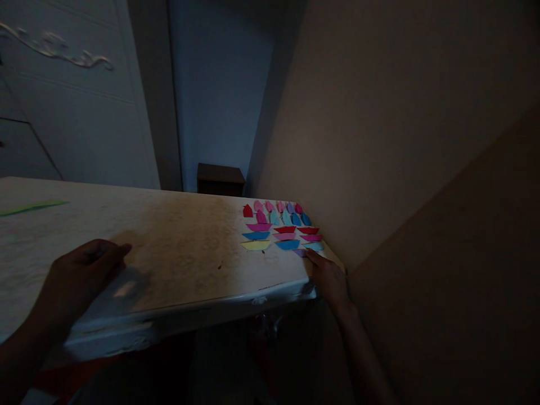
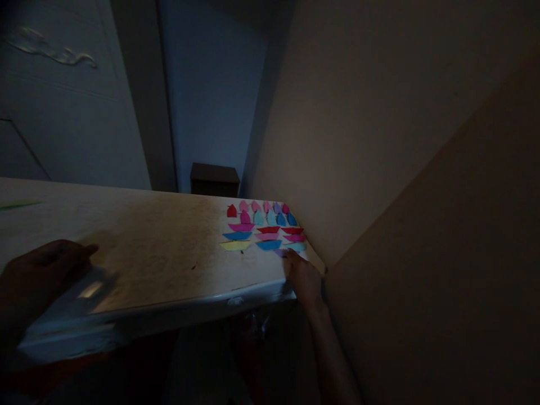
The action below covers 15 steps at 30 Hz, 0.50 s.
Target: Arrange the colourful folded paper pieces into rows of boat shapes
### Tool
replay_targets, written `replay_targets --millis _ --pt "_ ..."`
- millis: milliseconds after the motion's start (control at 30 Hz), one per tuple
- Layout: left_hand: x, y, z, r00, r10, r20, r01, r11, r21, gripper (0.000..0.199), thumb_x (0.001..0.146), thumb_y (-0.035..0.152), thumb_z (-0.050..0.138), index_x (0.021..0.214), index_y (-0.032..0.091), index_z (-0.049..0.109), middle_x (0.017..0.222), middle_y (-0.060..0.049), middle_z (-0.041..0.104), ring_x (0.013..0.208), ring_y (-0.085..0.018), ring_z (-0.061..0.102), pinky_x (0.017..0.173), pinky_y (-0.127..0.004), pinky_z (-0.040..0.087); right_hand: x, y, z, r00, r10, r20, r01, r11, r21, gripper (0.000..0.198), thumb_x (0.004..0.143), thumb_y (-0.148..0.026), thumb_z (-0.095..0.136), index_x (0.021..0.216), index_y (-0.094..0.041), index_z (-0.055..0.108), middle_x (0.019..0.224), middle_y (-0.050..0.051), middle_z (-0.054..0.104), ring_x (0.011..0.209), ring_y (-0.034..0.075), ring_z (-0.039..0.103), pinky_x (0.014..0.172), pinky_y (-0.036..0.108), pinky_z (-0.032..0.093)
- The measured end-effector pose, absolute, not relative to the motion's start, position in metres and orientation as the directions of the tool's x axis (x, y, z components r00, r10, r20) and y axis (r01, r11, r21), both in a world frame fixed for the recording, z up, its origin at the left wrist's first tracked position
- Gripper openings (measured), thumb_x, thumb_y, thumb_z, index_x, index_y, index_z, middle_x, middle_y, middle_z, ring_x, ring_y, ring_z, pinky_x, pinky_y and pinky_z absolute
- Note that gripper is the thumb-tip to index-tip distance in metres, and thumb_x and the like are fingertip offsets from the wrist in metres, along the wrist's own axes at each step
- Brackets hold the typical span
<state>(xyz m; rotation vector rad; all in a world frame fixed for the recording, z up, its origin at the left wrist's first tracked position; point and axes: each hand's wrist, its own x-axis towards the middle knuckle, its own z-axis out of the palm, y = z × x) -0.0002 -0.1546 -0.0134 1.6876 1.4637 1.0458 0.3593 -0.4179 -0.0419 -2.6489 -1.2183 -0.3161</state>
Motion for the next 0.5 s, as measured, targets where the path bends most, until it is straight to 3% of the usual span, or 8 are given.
replay_targets --millis 167,500 --pt "-0.0015 -0.1538 -0.0144 0.07 0.997 0.016 0.367 -0.041 0.929 0.037 0.049 0.053 0.063 0.068 0.021 0.063 0.052 0.002 0.057 0.046 -0.012 0.047 0.037 -0.019 0.032 0.3613 -0.4157 -0.0396 0.64 0.72 0.267 0.753 -0.657 -0.034 0.043 0.091 -0.017 0.041 0.128 -0.029 0.059 0.098 0.006 0.075 0.08 0.02 0.071 0.068 0.026 0.052" --pt "-0.0036 -0.1478 -0.0223 0.082 0.996 0.021 0.354 -0.049 0.934 0.038 0.052 0.053 0.064 0.071 0.019 0.063 0.055 0.002 0.058 0.048 -0.011 0.048 0.039 -0.018 0.032 0.3626 -0.4109 -0.0327 0.666 0.721 0.192 0.734 -0.68 0.007 0.043 0.092 -0.018 0.04 0.13 -0.028 0.058 0.09 0.009 0.074 0.079 0.023 0.07 0.068 0.031 0.05"
